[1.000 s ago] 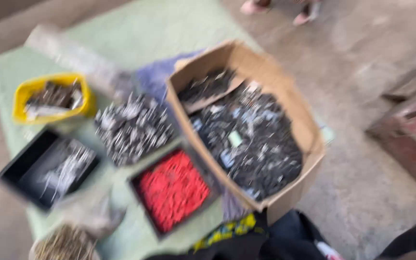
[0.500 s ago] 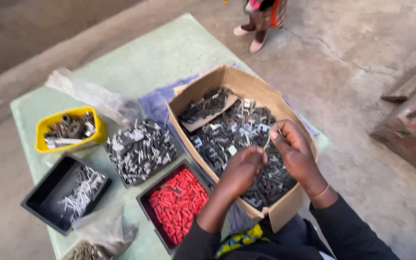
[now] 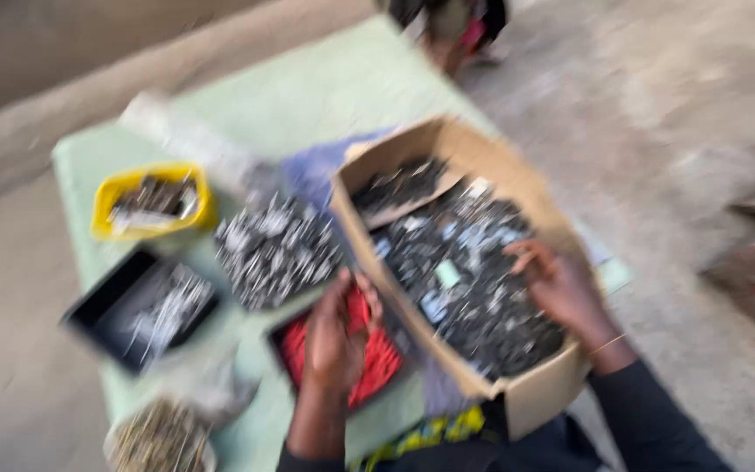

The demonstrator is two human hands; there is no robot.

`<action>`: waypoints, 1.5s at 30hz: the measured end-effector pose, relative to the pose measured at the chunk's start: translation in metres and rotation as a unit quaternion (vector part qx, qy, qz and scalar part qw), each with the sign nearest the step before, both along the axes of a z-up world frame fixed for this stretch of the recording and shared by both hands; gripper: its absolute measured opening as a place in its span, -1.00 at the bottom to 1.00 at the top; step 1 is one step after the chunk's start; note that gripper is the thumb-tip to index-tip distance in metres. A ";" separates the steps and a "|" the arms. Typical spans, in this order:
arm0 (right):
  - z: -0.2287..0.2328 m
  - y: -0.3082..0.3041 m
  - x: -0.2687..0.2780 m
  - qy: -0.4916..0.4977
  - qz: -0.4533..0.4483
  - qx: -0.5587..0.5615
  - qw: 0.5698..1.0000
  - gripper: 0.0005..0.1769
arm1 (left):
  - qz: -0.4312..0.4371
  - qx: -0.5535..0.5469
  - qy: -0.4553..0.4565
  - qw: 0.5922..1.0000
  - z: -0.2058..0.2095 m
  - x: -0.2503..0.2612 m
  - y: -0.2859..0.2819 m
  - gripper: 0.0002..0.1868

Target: Sorting small metal clips and fasteners from a large box into smaller organized bins

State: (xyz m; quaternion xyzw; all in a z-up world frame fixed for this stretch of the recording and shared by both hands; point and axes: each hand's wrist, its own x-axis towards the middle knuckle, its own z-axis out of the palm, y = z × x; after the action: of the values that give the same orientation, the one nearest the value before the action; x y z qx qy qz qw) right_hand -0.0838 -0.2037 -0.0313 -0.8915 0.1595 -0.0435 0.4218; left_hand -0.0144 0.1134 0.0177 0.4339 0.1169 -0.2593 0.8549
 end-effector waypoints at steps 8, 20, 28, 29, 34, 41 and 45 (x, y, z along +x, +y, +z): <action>0.046 0.041 -0.002 0.039 0.034 0.063 0.997 -0.65 | -0.187 0.324 -0.208 0.904 0.028 -0.036 0.091 0.04; 0.027 0.024 -0.003 -0.140 -0.030 -0.012 0.990 -0.91 | 0.058 0.393 -0.581 0.710 0.045 -0.007 -0.017 -0.60; 0.043 0.029 -0.016 -0.090 -0.120 0.074 0.986 -0.96 | -0.312 0.449 -0.615 0.569 -0.012 0.048 -0.118 -0.50; 0.052 0.028 -0.015 -0.061 -0.112 0.049 0.991 -0.94 | -0.362 0.466 -0.606 0.534 -0.018 0.052 -0.125 -0.36; 0.016 0.012 -0.017 0.082 -0.046 -0.102 0.990 -0.94 | -0.323 0.487 -0.582 0.565 -0.034 0.052 -0.105 -0.63; 0.009 0.005 -0.006 0.246 -0.006 -0.226 0.943 -0.69 | -0.309 0.552 -0.536 0.559 -0.056 0.056 -0.105 -0.81; 0.071 0.040 -0.012 0.195 0.019 -0.099 0.976 -0.76 | -0.292 0.579 -0.520 0.555 -0.077 0.070 -0.109 -0.85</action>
State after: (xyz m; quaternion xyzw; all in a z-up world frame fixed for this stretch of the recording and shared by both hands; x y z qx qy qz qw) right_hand -0.0956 -0.1642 0.0393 -0.9231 0.2164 0.1235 0.2929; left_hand 0.0557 0.0043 -0.0591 0.9052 -0.3564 -0.0998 0.2087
